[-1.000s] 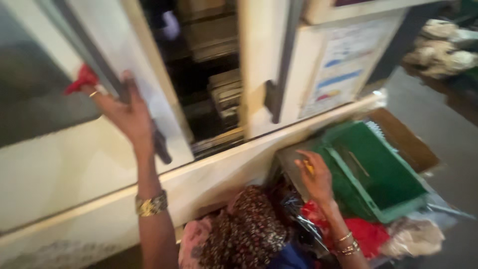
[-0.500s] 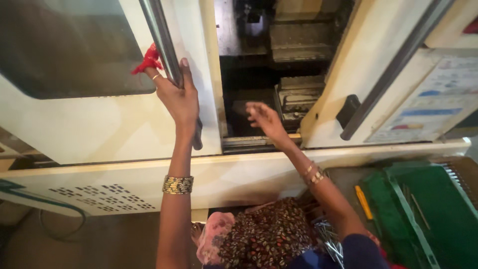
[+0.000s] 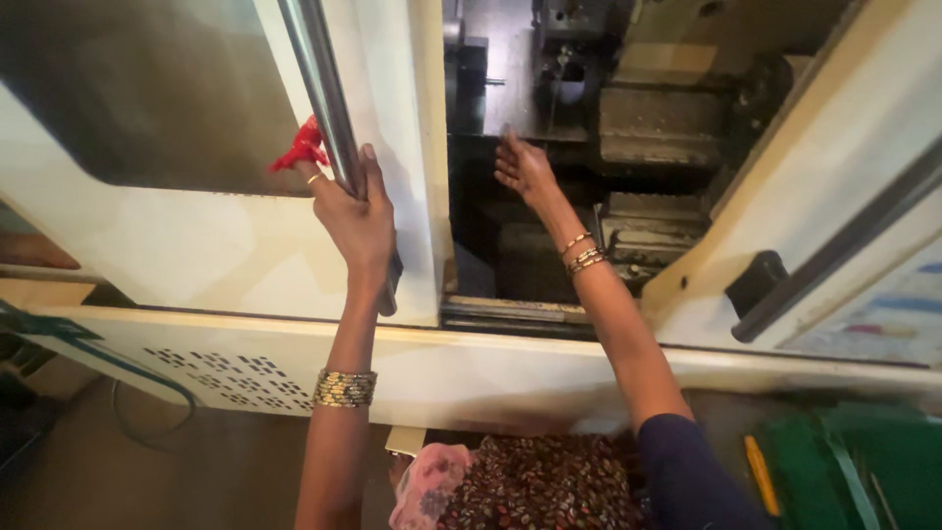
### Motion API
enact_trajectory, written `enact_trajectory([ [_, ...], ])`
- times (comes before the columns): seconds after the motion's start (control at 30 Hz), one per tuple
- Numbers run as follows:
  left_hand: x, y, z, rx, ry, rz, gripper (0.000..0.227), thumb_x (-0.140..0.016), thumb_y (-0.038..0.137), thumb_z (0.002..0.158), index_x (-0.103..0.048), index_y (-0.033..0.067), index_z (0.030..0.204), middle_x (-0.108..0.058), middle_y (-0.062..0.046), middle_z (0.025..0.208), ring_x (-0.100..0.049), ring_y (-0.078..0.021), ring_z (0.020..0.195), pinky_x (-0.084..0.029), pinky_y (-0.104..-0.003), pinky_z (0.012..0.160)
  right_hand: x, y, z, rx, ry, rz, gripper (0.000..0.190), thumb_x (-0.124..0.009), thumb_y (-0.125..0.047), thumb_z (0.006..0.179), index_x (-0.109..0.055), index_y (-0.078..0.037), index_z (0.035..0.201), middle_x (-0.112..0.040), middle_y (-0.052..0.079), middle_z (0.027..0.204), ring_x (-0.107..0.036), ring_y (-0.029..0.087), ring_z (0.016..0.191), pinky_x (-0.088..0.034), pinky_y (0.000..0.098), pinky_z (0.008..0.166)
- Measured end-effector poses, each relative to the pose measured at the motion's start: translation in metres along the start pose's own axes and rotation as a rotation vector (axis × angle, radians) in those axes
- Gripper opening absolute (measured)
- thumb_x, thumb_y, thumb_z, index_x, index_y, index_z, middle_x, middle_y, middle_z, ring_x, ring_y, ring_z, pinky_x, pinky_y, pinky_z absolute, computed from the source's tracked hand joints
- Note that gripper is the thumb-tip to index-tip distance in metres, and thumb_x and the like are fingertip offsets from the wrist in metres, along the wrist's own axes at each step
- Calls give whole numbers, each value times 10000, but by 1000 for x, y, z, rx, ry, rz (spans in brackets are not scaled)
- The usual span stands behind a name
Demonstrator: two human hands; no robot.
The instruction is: The person operates a metal turning machine, inserting metal rods into the chuck and starting the machine. They then remove the rods, wipe them with a red cloth, and use a file to smooth the ends before placing them in a green bin.
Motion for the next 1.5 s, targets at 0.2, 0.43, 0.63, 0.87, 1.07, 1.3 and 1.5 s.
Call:
enact_trajectory([
  [0.2,13,-5,7,5,34,21,501,-642,160,1091,-346,-27,1450,-593,-43,644,-527,-105,543,-421,-275,564,-15,-23,48,54,82,-32,751,-727,-629,865,-628,-132,1420,-637,131,1423,-570,258,1101,-520,435,859],
  [0.43,25,-11,17,-11,81,83,513,-646,144,1081,-332,-20,1453,-634,-73,650,-584,-123,554,-439,-281,560,-48,-43,69,52,168,-13,866,-708,-714,782,-568,-186,1454,-586,73,1459,-533,279,1259,-378,573,967],
  [0.63,36,-24,23,-2,84,88,496,-633,136,1067,-332,-19,1430,-660,-80,680,-618,-141,563,-466,-287,566,-67,-56,76,286,291,100,615,-847,-441,787,-680,-81,1257,-713,57,1190,-662,241,1109,-476,468,901],
  [0.87,49,-43,31,-34,125,162,414,-657,151,1082,-389,-7,1356,-620,-84,690,-595,-148,582,-463,-298,582,-67,-61,80,490,339,158,275,-861,-215,835,-744,-30,1002,-757,54,961,-717,146,840,-615,277,703],
  [1.07,62,-46,38,-123,156,178,362,-641,141,1105,-399,-7,1330,-601,-95,738,-587,-165,623,-477,-303,629,-61,-58,78,482,482,319,346,-851,-223,786,-742,10,1017,-787,137,1009,-788,235,907,-636,330,707],
  [1.3,61,-50,38,-84,156,196,342,-640,143,1110,-399,0,1306,-610,-95,736,-613,-172,624,-484,-308,633,-51,-51,77,255,291,48,633,-753,-506,906,-596,-80,1347,-661,99,1251,-671,200,1026,-543,353,741],
  [1.5,63,-49,38,-244,166,244,353,-628,114,1148,-383,-3,1373,-659,-98,842,-669,-180,715,-521,-311,698,-54,-64,97,496,385,298,437,-902,-213,801,-704,44,1094,-764,127,1025,-740,220,857,-592,301,665],
])
Point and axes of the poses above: each hand's wrist, its own z-axis towards the middle knuckle, its own x-axis out of the back of the hand, y = z × x, the point moved 4 cm from there along z, towards the middle knuckle
